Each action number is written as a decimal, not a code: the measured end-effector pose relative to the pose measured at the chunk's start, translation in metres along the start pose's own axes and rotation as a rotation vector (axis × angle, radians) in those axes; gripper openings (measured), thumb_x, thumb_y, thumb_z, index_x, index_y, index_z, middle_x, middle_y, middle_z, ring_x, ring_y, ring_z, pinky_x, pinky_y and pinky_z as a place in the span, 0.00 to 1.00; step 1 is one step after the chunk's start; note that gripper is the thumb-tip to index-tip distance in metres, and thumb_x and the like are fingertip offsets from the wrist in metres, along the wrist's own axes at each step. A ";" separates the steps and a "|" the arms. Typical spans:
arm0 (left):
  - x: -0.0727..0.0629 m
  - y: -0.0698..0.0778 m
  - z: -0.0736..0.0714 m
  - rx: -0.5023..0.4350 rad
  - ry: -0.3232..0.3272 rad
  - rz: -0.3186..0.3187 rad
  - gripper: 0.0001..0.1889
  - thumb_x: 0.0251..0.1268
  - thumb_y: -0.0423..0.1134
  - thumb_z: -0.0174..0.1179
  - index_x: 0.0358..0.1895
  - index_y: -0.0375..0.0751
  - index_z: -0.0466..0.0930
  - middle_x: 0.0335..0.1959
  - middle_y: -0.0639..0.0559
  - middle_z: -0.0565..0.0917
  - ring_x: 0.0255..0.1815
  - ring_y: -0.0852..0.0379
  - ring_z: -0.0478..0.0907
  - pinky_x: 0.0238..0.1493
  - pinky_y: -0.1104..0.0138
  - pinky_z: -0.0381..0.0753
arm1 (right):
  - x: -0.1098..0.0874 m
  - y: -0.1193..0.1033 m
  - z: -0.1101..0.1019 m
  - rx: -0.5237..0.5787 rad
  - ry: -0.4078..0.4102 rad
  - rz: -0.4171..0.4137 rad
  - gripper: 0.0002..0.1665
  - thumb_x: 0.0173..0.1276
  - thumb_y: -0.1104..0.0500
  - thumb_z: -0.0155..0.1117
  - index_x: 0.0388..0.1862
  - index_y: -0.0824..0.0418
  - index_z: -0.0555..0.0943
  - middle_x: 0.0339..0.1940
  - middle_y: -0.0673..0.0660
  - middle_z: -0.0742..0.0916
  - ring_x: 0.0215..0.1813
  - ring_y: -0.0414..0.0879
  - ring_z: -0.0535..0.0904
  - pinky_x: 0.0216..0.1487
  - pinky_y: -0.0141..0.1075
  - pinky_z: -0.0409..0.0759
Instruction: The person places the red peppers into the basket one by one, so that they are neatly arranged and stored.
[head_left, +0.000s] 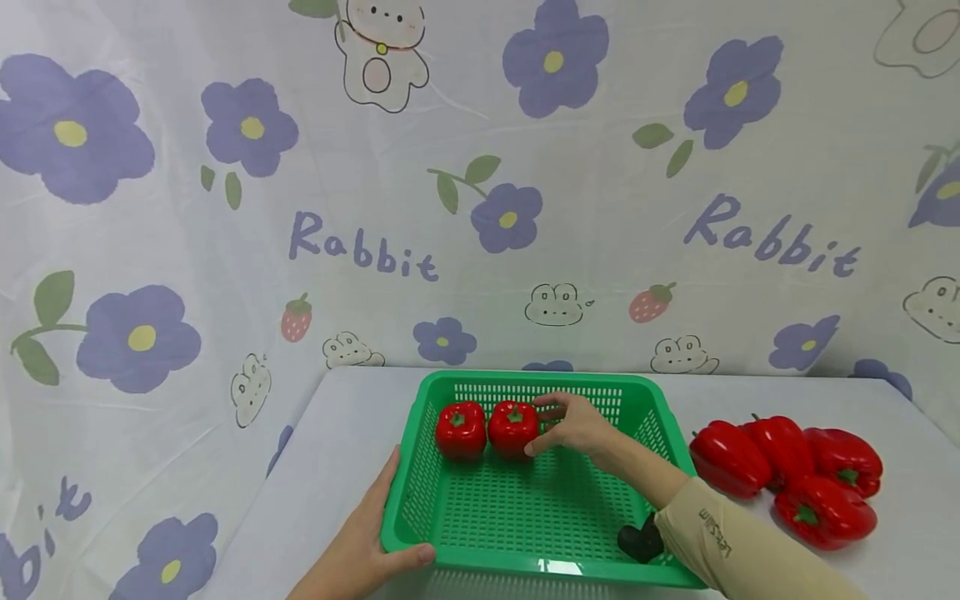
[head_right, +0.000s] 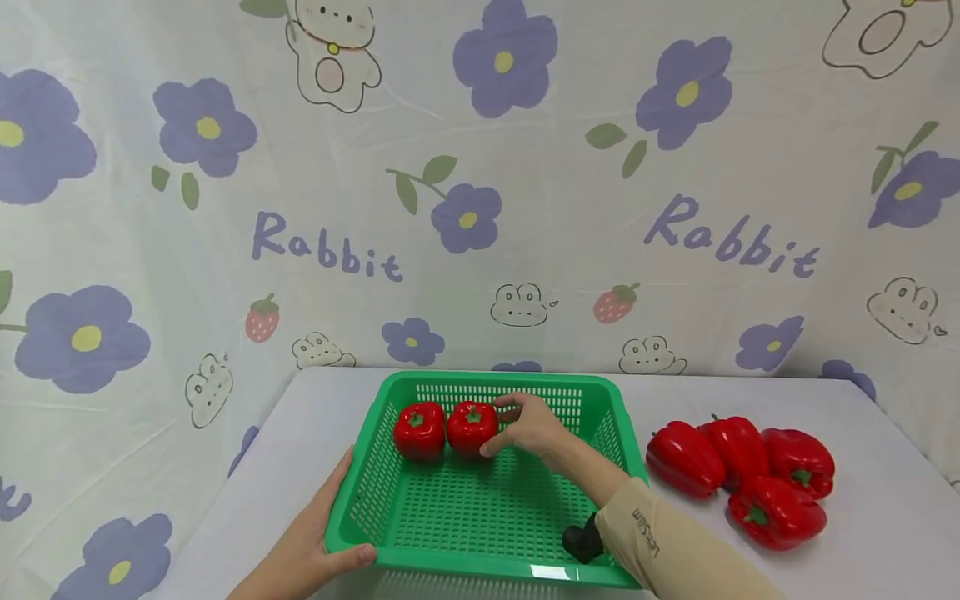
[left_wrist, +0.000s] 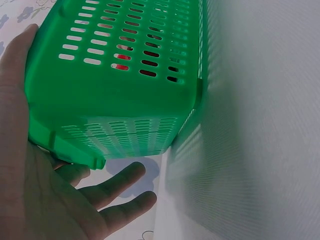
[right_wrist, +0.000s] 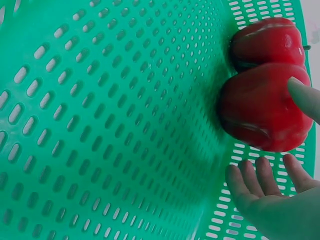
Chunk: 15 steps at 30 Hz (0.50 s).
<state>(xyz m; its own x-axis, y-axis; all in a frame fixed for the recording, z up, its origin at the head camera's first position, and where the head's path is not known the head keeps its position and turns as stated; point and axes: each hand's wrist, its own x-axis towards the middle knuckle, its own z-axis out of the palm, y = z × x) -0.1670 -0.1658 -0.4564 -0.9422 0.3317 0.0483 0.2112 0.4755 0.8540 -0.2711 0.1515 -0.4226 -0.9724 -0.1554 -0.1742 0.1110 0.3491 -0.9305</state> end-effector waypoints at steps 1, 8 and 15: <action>0.000 0.000 0.000 -0.002 0.000 -0.001 0.58 0.55 0.53 0.70 0.80 0.60 0.35 0.78 0.56 0.49 0.71 0.53 0.59 0.63 0.53 0.68 | -0.001 0.000 0.000 0.003 -0.002 -0.003 0.44 0.43 0.69 0.82 0.62 0.64 0.76 0.52 0.62 0.82 0.56 0.60 0.77 0.53 0.51 0.78; -0.001 0.001 0.000 0.000 -0.002 -0.011 0.58 0.55 0.53 0.71 0.80 0.59 0.36 0.78 0.54 0.49 0.71 0.52 0.59 0.63 0.52 0.68 | -0.003 -0.005 -0.002 -0.047 0.005 -0.033 0.43 0.42 0.69 0.82 0.61 0.66 0.76 0.51 0.62 0.82 0.55 0.59 0.77 0.50 0.48 0.79; -0.001 0.002 0.000 -0.010 -0.003 -0.002 0.58 0.55 0.52 0.71 0.80 0.60 0.35 0.78 0.55 0.50 0.69 0.54 0.61 0.62 0.55 0.67 | -0.007 -0.009 -0.004 -0.120 0.018 -0.047 0.42 0.44 0.67 0.82 0.61 0.65 0.76 0.52 0.62 0.82 0.52 0.57 0.78 0.50 0.48 0.80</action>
<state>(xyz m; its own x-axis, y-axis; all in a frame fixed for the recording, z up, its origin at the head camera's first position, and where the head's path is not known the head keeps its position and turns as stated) -0.1659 -0.1656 -0.4549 -0.9418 0.3331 0.0448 0.2064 0.4679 0.8593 -0.2662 0.1530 -0.4118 -0.9796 -0.1579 -0.1242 0.0405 0.4499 -0.8922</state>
